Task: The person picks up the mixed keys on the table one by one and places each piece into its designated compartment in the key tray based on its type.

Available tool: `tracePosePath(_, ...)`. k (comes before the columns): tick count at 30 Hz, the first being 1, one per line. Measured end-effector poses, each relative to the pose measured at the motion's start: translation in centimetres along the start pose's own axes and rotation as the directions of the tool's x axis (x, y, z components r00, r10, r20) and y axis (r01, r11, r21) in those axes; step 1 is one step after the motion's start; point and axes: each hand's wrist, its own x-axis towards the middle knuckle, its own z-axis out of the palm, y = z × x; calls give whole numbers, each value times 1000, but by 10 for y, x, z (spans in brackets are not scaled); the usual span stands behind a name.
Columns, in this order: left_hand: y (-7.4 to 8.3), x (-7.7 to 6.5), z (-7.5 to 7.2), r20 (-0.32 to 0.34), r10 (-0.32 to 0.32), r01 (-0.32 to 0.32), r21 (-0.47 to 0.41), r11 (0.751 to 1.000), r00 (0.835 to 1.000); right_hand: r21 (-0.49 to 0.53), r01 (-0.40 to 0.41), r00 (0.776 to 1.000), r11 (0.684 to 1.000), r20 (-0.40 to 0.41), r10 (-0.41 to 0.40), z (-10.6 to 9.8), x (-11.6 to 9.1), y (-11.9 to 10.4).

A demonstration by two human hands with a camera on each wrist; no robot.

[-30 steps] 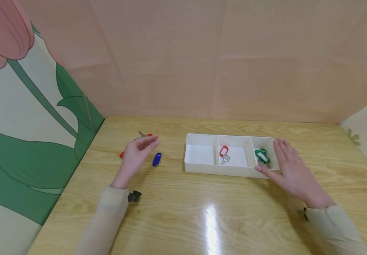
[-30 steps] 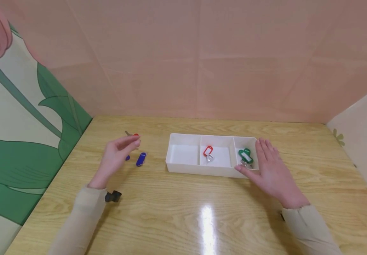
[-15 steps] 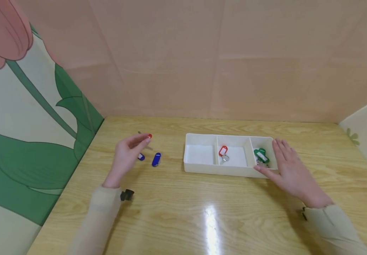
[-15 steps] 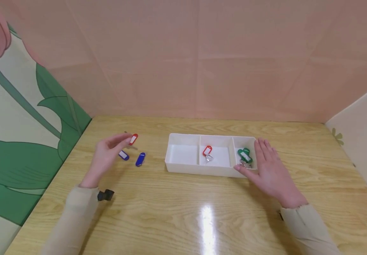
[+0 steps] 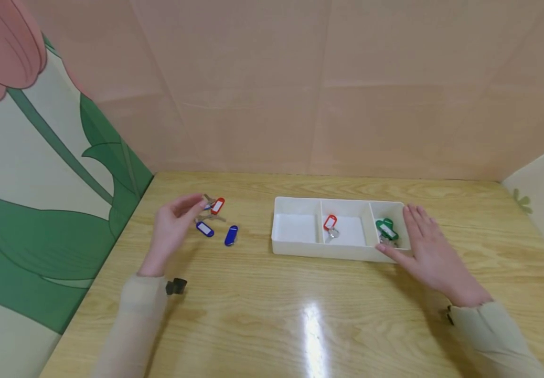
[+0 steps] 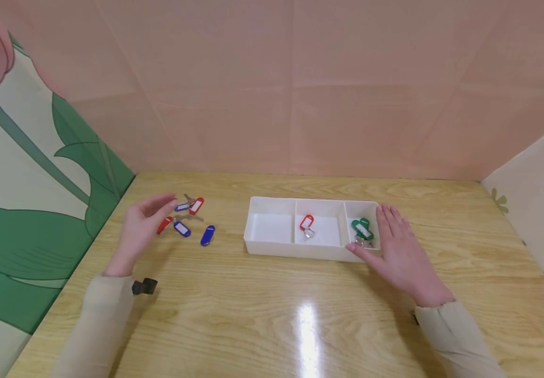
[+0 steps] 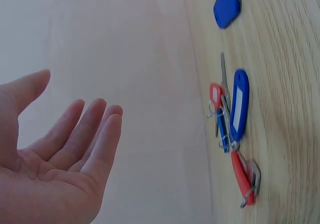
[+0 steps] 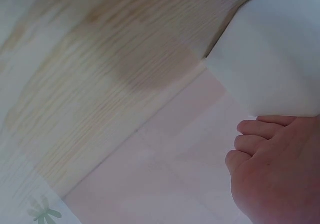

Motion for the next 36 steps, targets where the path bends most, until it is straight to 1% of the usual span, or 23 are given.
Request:
tracePosePath(2,-1,1,-2,-9,-11,11,14,1000,1000,0,6,1000,1000,-8,-6,0,0,0)
tracePosePath(8,-7,4,-9,-16,14,-14,28,1000,1000,3,8,1000,1000,-13,-8,1,0,1)
tracePosePath(11,-8,5,-12,-21,14,-13,46,999,1000,1,9,1000,1000,-11,-9,2,0,2)
tracePosePath(17,-12,10,-15,-26,-8,11,95,995,1000,1,14,1000,1000,-20,-14,3,1,2)
tracePosePath(22,-18,15,-19,-8,-26,26,132,991,1000,5,13,1000,1000,-17,-13,2,0,1)
tracePosePath(29,-28,21,-26,18,-85,81,162,984,996,8,17,1000,1000,-18,-17,2,1,0)
tracePosePath(36,-38,23,-28,29,-98,90,207,974,995,9,21,1000,1000,-23,-21,2,1,0)
